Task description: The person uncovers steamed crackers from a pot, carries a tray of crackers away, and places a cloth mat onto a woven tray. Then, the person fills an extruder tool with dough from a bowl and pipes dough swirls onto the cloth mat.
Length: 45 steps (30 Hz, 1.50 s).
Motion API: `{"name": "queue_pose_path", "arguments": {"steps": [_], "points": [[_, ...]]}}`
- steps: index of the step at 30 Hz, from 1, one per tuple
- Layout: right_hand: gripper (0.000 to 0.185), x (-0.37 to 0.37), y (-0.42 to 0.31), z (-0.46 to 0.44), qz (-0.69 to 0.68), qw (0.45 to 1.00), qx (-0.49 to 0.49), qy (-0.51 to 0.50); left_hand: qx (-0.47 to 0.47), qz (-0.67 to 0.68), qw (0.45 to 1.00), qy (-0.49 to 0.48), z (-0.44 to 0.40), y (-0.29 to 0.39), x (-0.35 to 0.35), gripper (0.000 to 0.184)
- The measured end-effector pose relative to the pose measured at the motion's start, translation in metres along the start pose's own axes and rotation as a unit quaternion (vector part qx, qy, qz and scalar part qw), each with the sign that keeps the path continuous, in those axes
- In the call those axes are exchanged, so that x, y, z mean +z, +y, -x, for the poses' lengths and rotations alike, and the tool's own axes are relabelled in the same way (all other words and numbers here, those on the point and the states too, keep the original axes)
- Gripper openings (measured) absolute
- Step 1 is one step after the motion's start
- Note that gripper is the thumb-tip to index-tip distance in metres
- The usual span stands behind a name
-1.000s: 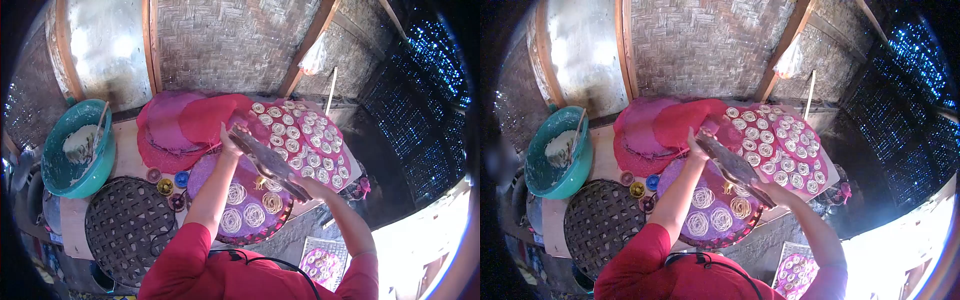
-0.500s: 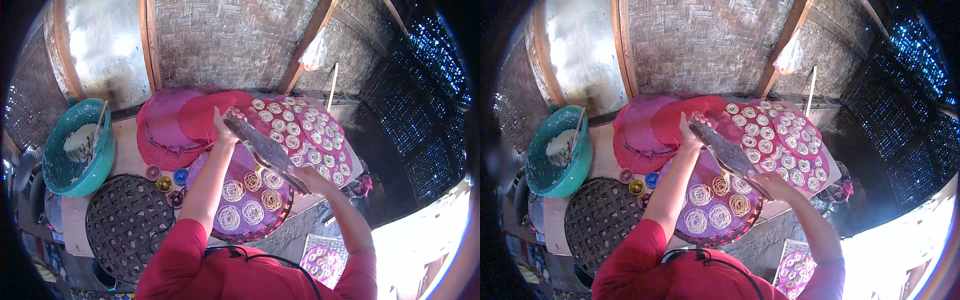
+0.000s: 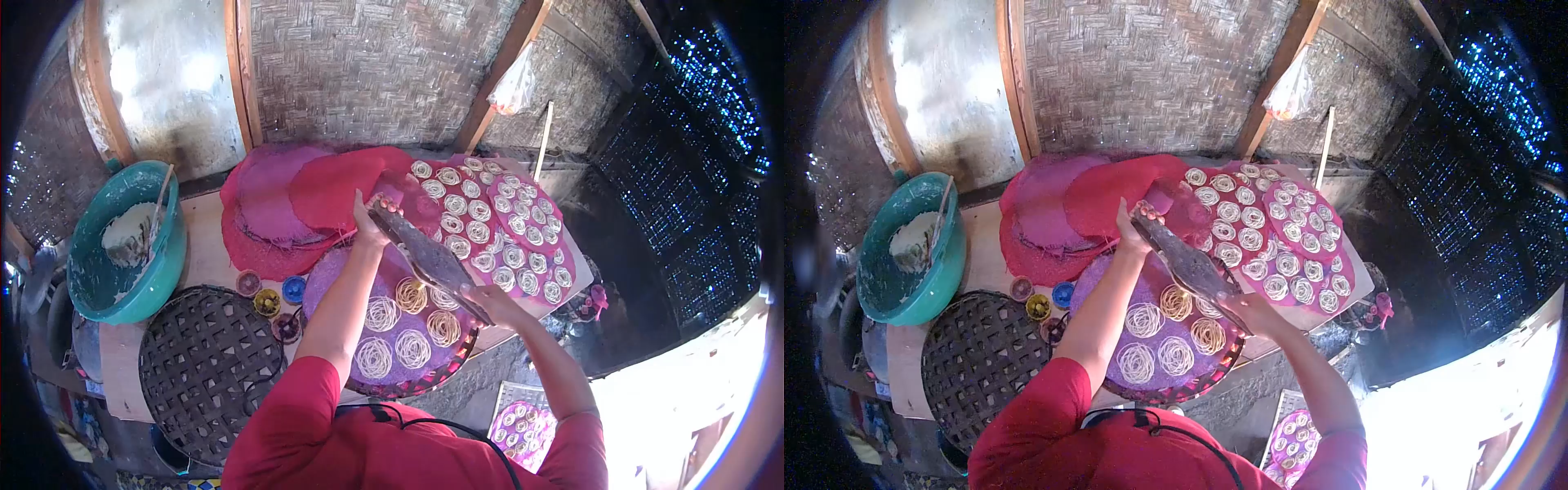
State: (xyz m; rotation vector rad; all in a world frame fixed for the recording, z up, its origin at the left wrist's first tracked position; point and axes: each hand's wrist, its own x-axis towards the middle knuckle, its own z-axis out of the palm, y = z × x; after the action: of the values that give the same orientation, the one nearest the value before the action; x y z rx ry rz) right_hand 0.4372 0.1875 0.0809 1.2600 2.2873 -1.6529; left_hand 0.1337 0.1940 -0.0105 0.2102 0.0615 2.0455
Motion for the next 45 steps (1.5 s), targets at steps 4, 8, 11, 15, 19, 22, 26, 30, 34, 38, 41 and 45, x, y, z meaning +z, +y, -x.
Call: {"name": "queue_pose_path", "arguments": {"steps": [4,8,11,15,19,22,26,30,34,38,41,45], "points": [[0.057,-0.013,0.008,-0.013,-0.050,0.998,-0.020,-0.021,-0.030,-0.026,0.999,-0.014,-0.013,0.005,0.040,0.053],[0.062,-0.040,-0.012,-0.011,-0.080,0.996,0.008,-0.036,-0.022,-0.010,0.999,-0.024,-0.035,-0.010,0.054,0.057],[0.063,-0.050,-0.022,-0.015,-0.033,0.999,0.032,-0.027,-0.012,-0.015,0.999,-0.029,-0.048,-0.026,0.030,0.061],[0.063,-0.054,-0.018,-0.037,0.007,0.999,0.042,0.002,-0.004,0.000,1.000,-0.008,-0.068,-0.023,0.014,0.065],[0.064,-0.045,-0.026,-0.033,0.010,1.000,0.007,0.023,-0.004,-0.005,1.000,0.012,-0.065,-0.002,0.042,0.068],[0.061,-0.054,-0.041,-0.012,-0.009,0.999,0.044,-0.001,-0.001,0.004,0.999,0.049,-0.054,-0.012,0.040,0.067],[0.061,-0.070,-0.029,-0.025,0.039,0.999,0.008,0.018,0.011,0.035,0.999,0.037,-0.056,-0.020,0.039,0.065],[0.063,-0.056,-0.025,-0.043,0.057,0.997,-0.007,0.045,0.014,0.014,0.999,0.027,-0.067,-0.003,0.040,0.063],[0.063,-0.047,-0.027,-0.033,0.037,0.999,-0.004,0.010,0.024,-0.016,0.997,0.072,-0.053,0.000,0.027,0.061],[0.061,-0.058,-0.017,-0.034,0.027,0.999,0.020,0.009,0.015,0.015,0.996,0.086,-0.053,-0.025,0.006,0.061],[0.061,-0.058,-0.003,-0.046,0.032,0.999,0.026,0.020,-0.005,0.032,0.998,0.062,-0.066,-0.034,-0.008,0.060],[0.060,-0.057,0.004,-0.055,0.098,0.992,-0.019,0.076,-0.034,0.009,0.999,-0.032,-0.083,-0.016,0.010,0.059]]}}
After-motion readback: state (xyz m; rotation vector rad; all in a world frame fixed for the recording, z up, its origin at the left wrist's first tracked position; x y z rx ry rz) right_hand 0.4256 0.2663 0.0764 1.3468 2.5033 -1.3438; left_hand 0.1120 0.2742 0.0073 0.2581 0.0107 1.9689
